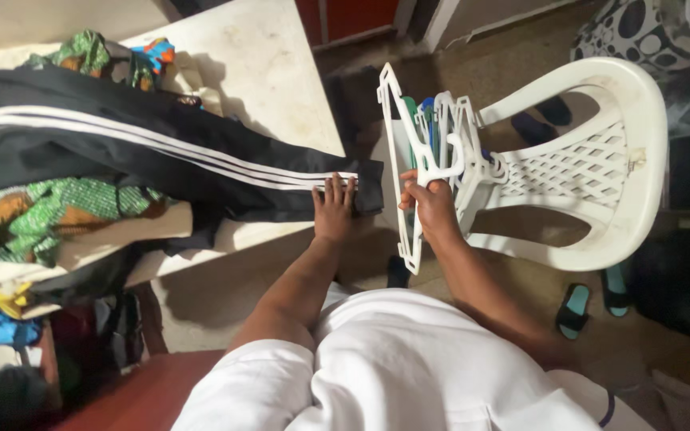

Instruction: The person folds a pair of pants and a shirt and hangs them on a hanger before placing them in a closet.

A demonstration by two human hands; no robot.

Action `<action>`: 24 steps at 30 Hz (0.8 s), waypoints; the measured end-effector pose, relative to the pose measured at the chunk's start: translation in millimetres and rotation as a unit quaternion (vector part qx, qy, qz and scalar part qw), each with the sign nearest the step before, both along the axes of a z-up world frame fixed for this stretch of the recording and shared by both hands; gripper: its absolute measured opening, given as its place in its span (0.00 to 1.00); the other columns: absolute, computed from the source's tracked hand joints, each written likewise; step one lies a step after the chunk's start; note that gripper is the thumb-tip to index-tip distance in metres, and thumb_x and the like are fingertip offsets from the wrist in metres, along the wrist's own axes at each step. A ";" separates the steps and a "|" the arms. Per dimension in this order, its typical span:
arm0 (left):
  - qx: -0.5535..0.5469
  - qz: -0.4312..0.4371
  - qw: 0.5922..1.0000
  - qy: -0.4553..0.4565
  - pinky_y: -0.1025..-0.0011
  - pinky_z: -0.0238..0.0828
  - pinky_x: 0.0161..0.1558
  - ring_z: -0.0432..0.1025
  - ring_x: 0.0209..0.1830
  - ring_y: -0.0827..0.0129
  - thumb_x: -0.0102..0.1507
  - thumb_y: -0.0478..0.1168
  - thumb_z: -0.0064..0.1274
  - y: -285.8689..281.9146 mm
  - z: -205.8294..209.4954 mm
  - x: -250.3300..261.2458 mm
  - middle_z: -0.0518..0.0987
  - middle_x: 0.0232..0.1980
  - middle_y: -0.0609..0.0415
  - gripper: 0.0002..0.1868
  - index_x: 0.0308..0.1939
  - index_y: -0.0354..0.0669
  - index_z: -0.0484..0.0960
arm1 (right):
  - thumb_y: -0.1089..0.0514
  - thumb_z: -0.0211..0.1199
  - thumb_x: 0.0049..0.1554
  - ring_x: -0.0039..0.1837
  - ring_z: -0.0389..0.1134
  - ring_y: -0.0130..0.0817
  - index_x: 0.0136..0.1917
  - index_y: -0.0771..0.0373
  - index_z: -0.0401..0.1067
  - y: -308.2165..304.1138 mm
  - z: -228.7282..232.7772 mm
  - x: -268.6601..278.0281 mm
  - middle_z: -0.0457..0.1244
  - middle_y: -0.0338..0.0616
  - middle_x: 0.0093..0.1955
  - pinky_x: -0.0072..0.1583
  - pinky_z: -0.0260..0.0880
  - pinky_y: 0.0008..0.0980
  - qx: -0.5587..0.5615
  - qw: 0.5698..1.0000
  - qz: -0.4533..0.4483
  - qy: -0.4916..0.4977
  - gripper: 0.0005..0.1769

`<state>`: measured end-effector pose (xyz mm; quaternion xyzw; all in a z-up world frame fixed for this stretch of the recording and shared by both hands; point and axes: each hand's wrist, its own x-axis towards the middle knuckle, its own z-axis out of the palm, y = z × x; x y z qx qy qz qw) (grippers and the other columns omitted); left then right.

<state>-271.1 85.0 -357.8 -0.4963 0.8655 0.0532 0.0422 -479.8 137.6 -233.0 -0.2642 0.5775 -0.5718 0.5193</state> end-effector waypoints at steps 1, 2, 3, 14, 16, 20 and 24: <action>-0.052 -0.019 0.998 -0.016 0.36 0.44 0.72 0.51 0.79 0.48 0.64 0.53 0.47 -2.2 -5.9 2.7 0.52 0.81 0.38 0.44 0.82 0.52 0.48 | 0.64 0.58 0.59 0.35 0.66 0.28 0.52 0.69 0.72 0.1 2.8 4.9 0.64 0.41 0.35 0.41 0.72 0.29 0.000 1.000 -0.002 0.007 0.09; -0.105 -0.038 0.993 -0.031 0.36 0.47 0.72 0.54 0.79 0.50 0.67 0.50 0.45 -4.5 -10.3 5.7 0.54 0.81 0.40 0.41 0.83 0.53 0.49 | 0.64 0.58 0.58 0.35 0.66 0.28 0.52 0.69 0.72 -0.1 4.7 10.0 0.64 0.41 0.34 0.40 0.71 0.29 0.003 1.000 -0.010 0.005 0.09; -0.089 -0.047 0.995 -0.027 0.36 0.48 0.71 0.55 0.78 0.49 0.67 0.49 0.44 -7.9 -13.9 7.8 0.55 0.80 0.40 0.40 0.82 0.51 0.49 | 0.64 0.58 0.58 0.34 0.66 0.29 0.52 0.69 0.72 -1.0 6.4 14.0 0.64 0.41 0.34 0.40 0.71 0.29 0.005 1.000 -0.018 0.004 0.09; -0.008 -0.077 0.997 -0.007 0.37 0.58 0.63 0.57 0.72 0.52 0.65 0.48 0.46 -27.9 19.1 9.9 0.60 0.75 0.43 0.35 0.77 0.50 0.60 | 0.64 0.59 0.59 0.35 0.66 0.29 0.52 0.69 0.73 13.1 11.0 45.9 0.65 0.42 0.35 0.41 0.71 0.30 0.001 0.997 -0.072 0.005 0.09; 0.077 -0.049 0.994 0.054 0.45 0.62 0.60 0.60 0.70 0.51 0.59 0.53 0.53 -27.8 43.7 14.0 0.64 0.71 0.43 0.35 0.70 0.47 0.68 | 0.64 0.59 0.59 0.35 0.67 0.30 0.52 0.69 0.72 15.4 9.1 46.9 0.65 0.42 0.35 0.41 0.71 0.30 0.004 0.998 -0.067 0.004 0.09; 0.105 0.064 0.955 0.271 0.54 0.71 0.56 0.73 0.58 0.49 0.59 0.51 0.58 -36.1 47.9 16.8 0.79 0.56 0.47 0.24 0.56 0.46 0.82 | 0.65 0.60 0.58 0.36 0.67 0.30 0.52 0.70 0.73 17.4 6.6 38.2 0.65 0.43 0.35 0.41 0.72 0.31 -0.019 0.997 -0.080 0.006 0.09; 0.100 0.196 0.897 0.383 0.51 0.70 0.50 0.74 0.49 0.40 0.64 0.46 0.52 -47.1 33.7 9.4 0.81 0.46 0.38 0.17 0.50 0.39 0.82 | 0.65 0.59 0.57 0.37 0.67 0.29 0.52 0.69 0.73 13.7 8.7 22.2 0.65 0.42 0.37 0.41 0.74 0.31 -0.034 0.996 -0.078 0.003 0.10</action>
